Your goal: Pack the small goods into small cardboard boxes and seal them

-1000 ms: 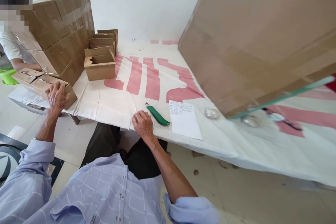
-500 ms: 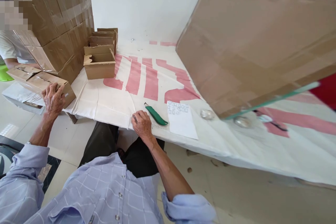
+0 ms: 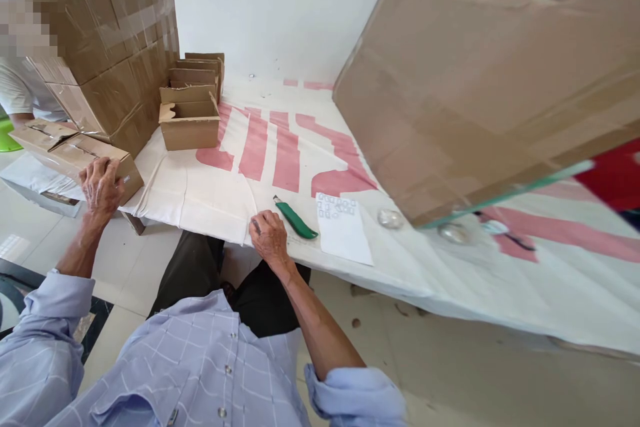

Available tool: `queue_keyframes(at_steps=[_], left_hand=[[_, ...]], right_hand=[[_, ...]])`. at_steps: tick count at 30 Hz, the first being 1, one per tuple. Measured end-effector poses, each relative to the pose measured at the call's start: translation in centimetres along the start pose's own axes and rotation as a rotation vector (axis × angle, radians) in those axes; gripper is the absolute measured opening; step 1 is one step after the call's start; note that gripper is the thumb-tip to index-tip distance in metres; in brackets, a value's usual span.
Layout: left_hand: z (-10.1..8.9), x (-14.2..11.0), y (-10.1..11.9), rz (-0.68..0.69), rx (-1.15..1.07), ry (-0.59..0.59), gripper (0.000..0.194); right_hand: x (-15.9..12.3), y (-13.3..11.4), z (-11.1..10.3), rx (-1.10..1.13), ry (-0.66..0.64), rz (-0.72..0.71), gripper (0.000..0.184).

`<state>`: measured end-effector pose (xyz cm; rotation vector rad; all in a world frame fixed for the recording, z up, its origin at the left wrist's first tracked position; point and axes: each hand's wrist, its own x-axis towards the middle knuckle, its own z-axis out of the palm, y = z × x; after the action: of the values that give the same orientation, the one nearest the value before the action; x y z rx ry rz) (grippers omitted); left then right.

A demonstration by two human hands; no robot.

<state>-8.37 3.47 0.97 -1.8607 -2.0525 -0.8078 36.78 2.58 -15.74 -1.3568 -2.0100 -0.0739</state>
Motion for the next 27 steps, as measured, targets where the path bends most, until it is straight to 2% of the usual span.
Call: queue_keyframes(at_steps=[14,27], left_hand=[[-0.21,0.12,0.49,-0.003,0.025,-0.016,0.056],[-0.17,0.11,0.55,0.027,0.033,0.037,0.055]], right_hand=[[0.11,-0.06,0.23,0.012,0.001,0.019,0.017],[0.23,-0.28,0.28,0.003,-0.005,0.028,0.017]])
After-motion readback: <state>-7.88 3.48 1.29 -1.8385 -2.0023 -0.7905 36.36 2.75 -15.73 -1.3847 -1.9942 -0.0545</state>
